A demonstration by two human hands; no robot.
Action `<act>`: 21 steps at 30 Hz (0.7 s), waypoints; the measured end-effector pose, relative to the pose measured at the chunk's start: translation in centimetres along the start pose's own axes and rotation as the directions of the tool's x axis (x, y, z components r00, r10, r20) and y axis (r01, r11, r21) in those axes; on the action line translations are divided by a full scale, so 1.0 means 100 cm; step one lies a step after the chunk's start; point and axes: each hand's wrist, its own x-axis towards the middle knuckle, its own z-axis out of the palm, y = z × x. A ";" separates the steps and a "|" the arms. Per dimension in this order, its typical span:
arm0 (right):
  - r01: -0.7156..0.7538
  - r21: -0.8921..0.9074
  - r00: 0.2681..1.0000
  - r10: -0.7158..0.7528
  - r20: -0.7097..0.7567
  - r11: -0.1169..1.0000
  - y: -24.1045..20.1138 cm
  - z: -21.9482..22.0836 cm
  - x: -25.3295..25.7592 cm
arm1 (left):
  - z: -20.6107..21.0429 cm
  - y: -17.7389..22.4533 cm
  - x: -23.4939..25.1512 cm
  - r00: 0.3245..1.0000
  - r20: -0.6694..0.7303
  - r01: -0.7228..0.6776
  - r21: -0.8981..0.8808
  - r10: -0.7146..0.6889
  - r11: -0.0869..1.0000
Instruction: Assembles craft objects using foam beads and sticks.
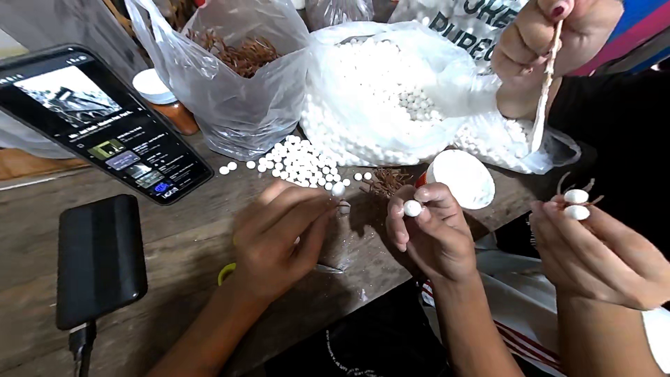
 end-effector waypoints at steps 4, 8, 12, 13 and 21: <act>-0.017 0.014 0.999 0.017 -0.037 1.000 0.003 -0.003 -0.002 | 0.000 0.001 0.000 1.000 -0.005 -0.007 0.006 0.007 1.000; 0.060 -0.079 0.996 -0.054 0.072 0.995 0.017 -0.017 -0.008 | 0.001 0.002 0.001 1.000 -0.015 -0.014 -0.009 0.014 1.000; 0.062 -0.210 0.998 -0.058 0.026 0.976 0.021 -0.009 -0.009 | 0.001 0.002 0.001 0.999 -0.024 -0.022 -0.010 0.022 1.000; 0.067 -0.227 0.998 -0.066 0.012 0.972 0.022 -0.008 -0.009 | 0.001 0.002 0.001 0.999 -0.026 -0.025 -0.016 0.024 1.000; 0.067 -0.223 0.998 -0.065 0.016 0.973 0.028 -0.003 -0.008 | 0.003 0.005 -0.001 0.998 -0.022 -0.053 -0.002 0.053 0.999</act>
